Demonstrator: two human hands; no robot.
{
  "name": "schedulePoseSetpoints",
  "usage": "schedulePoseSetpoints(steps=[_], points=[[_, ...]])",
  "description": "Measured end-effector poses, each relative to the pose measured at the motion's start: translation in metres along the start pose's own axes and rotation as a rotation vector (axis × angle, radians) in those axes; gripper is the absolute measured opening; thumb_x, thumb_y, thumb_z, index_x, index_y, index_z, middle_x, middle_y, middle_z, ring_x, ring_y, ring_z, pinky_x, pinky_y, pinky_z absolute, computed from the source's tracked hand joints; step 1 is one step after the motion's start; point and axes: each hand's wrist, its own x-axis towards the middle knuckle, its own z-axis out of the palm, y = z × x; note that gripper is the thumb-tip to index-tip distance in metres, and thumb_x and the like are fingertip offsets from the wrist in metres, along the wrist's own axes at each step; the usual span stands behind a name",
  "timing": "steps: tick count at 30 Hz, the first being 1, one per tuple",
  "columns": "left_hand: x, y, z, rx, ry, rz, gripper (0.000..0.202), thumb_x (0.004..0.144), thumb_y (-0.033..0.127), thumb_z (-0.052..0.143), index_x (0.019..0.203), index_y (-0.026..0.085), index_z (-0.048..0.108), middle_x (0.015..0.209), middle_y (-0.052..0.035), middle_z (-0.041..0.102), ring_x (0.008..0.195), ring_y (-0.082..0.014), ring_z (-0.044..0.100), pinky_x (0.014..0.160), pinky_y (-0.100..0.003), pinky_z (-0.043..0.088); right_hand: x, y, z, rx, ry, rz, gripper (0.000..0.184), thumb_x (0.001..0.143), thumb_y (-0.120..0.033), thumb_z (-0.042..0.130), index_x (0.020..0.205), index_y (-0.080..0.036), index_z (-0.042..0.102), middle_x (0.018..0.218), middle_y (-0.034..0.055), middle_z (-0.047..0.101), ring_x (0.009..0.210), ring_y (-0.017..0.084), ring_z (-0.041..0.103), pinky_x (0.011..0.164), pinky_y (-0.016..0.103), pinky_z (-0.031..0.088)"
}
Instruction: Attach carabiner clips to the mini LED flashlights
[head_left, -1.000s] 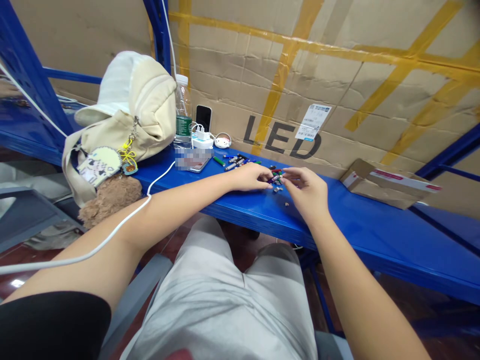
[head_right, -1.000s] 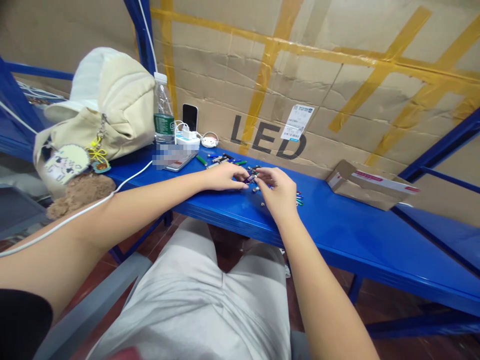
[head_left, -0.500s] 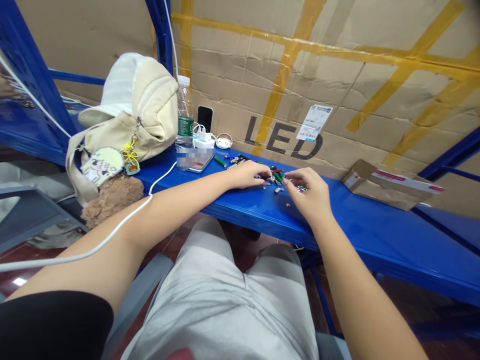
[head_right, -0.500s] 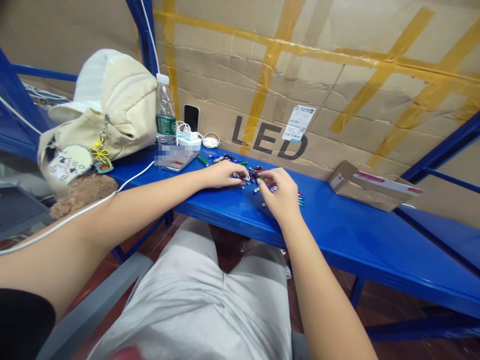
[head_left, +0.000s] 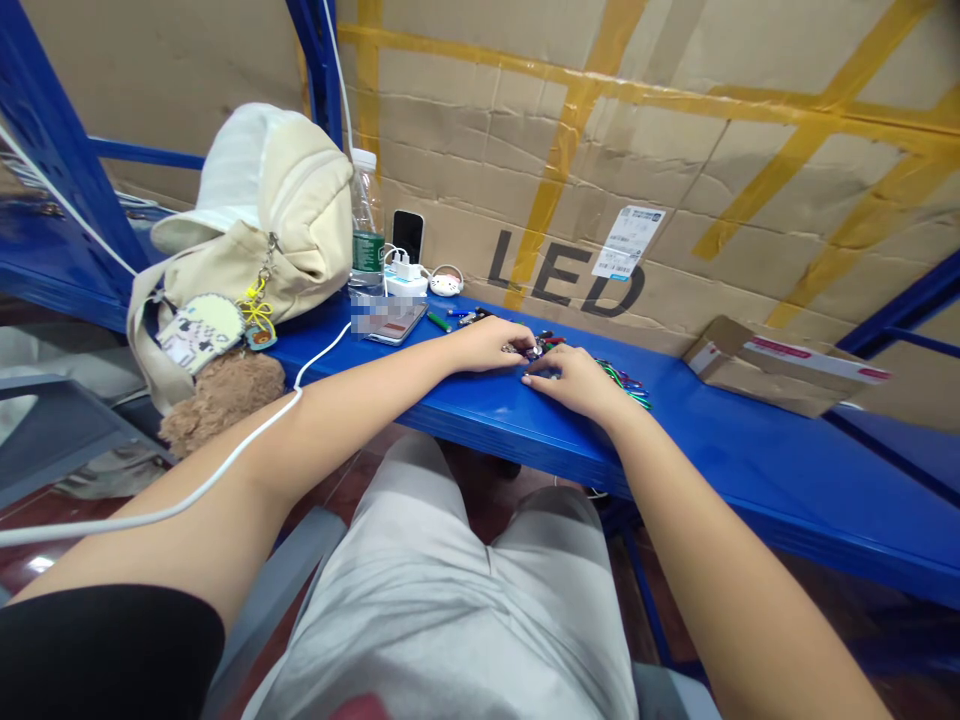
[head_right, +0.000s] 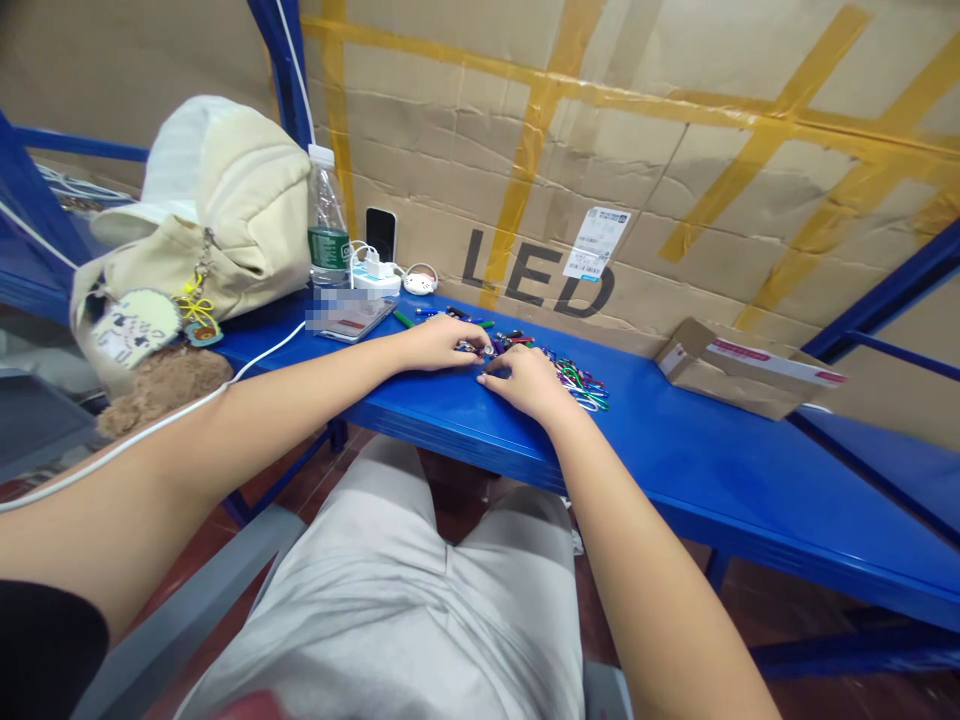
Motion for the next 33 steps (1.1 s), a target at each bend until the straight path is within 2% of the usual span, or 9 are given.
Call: schedulePoseSetpoints(steps=[3, 8, 12, 16, 19, 21, 27, 30, 33], points=[[0.000, -0.001, 0.000, -0.012, -0.015, 0.011, 0.026, 0.081, 0.024, 0.060, 0.105, 0.016, 0.065, 0.104, -0.0050, 0.070, 0.094, -0.0165, 0.064, 0.082, -0.024, 0.044, 0.007, -0.003, 0.000, 0.014, -0.080, 0.036, 0.010, 0.076, -0.026, 0.067, 0.080, -0.022, 0.075, 0.084, 0.0056, 0.072, 0.082, 0.022, 0.064, 0.079, 0.034, 0.047], [0.000, -0.001, -0.001, -0.015, -0.027, 0.002, 0.026, 0.081, 0.024, 0.061, 0.105, 0.016, 0.065, 0.105, -0.0049, 0.070, 0.095, -0.0165, 0.064, 0.083, -0.025, 0.045, 0.001, -0.007, -0.004, 0.164, -0.068, 0.184, 0.005, 0.073, -0.025, 0.068, 0.073, -0.021, 0.072, 0.079, 0.0032, 0.073, 0.074, 0.020, 0.065, 0.072, 0.034, 0.049], [-0.001, 0.000, -0.002, -0.031, -0.027, -0.016, 0.026, 0.081, 0.026, 0.061, 0.104, 0.015, 0.065, 0.104, -0.0052, 0.070, 0.095, -0.0167, 0.064, 0.082, -0.025, 0.045, -0.009, -0.004, -0.008, 0.260, 0.056, 0.279, 0.007, 0.068, -0.027, 0.071, 0.071, -0.021, 0.071, 0.070, 0.0016, 0.072, 0.065, 0.018, 0.064, 0.063, 0.032, 0.050], [-0.001, -0.001, 0.000, -0.075, -0.023, -0.033, 0.026, 0.081, 0.028, 0.061, 0.104, 0.016, 0.065, 0.103, -0.0048, 0.070, 0.095, -0.0166, 0.064, 0.083, -0.025, 0.045, -0.012, -0.005, -0.013, 0.383, 0.275, 0.305, 0.013, 0.070, -0.031, 0.069, 0.076, -0.020, 0.072, 0.074, 0.0030, 0.073, 0.067, 0.019, 0.065, 0.065, 0.031, 0.051], [0.000, -0.003, 0.005, -0.112, -0.031, -0.044, 0.029, 0.080, 0.033, 0.062, 0.103, 0.016, 0.065, 0.101, -0.0051, 0.070, 0.093, -0.0170, 0.065, 0.081, -0.025, 0.046, -0.011, -0.008, -0.015, 0.388, 0.414, 0.263, 0.015, 0.073, -0.029, 0.066, 0.082, -0.020, 0.072, 0.081, 0.0038, 0.073, 0.072, 0.019, 0.066, 0.069, 0.032, 0.052], [0.000, -0.004, 0.007, -0.131, -0.036, -0.059, 0.031, 0.079, 0.036, 0.062, 0.102, 0.016, 0.065, 0.100, -0.0051, 0.070, 0.091, -0.0171, 0.065, 0.080, -0.025, 0.046, -0.011, -0.010, -0.014, 0.311, 0.451, 0.191, 0.013, 0.075, -0.027, 0.064, 0.084, -0.020, 0.070, 0.082, 0.0036, 0.073, 0.073, 0.019, 0.065, 0.069, 0.032, 0.052], [0.001, -0.001, 0.006, -0.221, -0.089, -0.126, 0.036, 0.077, 0.042, 0.062, 0.100, 0.014, 0.066, 0.089, -0.0038, 0.072, 0.082, -0.0163, 0.066, 0.071, -0.023, 0.046, -0.014, -0.015, -0.014, 0.044, 0.387, -0.102, 0.014, 0.084, -0.020, 0.055, 0.091, -0.021, 0.067, 0.091, 0.0063, 0.072, 0.088, 0.022, 0.063, 0.081, 0.037, 0.049], [0.001, 0.000, 0.006, -0.267, -0.100, -0.110, 0.036, 0.077, 0.043, 0.061, 0.097, 0.014, 0.066, 0.084, -0.0022, 0.072, 0.078, -0.0158, 0.066, 0.069, -0.022, 0.045, -0.014, -0.018, -0.016, -0.013, 0.366, -0.142, 0.017, 0.087, -0.020, 0.051, 0.092, -0.022, 0.067, 0.093, 0.0072, 0.072, 0.090, 0.023, 0.062, 0.084, 0.038, 0.048], [0.001, 0.000, 0.006, -0.266, -0.102, -0.085, 0.035, 0.077, 0.044, 0.060, 0.094, 0.014, 0.066, 0.081, -0.0016, 0.071, 0.077, -0.0159, 0.065, 0.067, -0.022, 0.045, -0.014, -0.019, -0.017, -0.038, 0.399, -0.111, 0.018, 0.088, -0.021, 0.050, 0.094, -0.022, 0.068, 0.093, 0.0074, 0.072, 0.089, 0.023, 0.062, 0.082, 0.039, 0.048]])
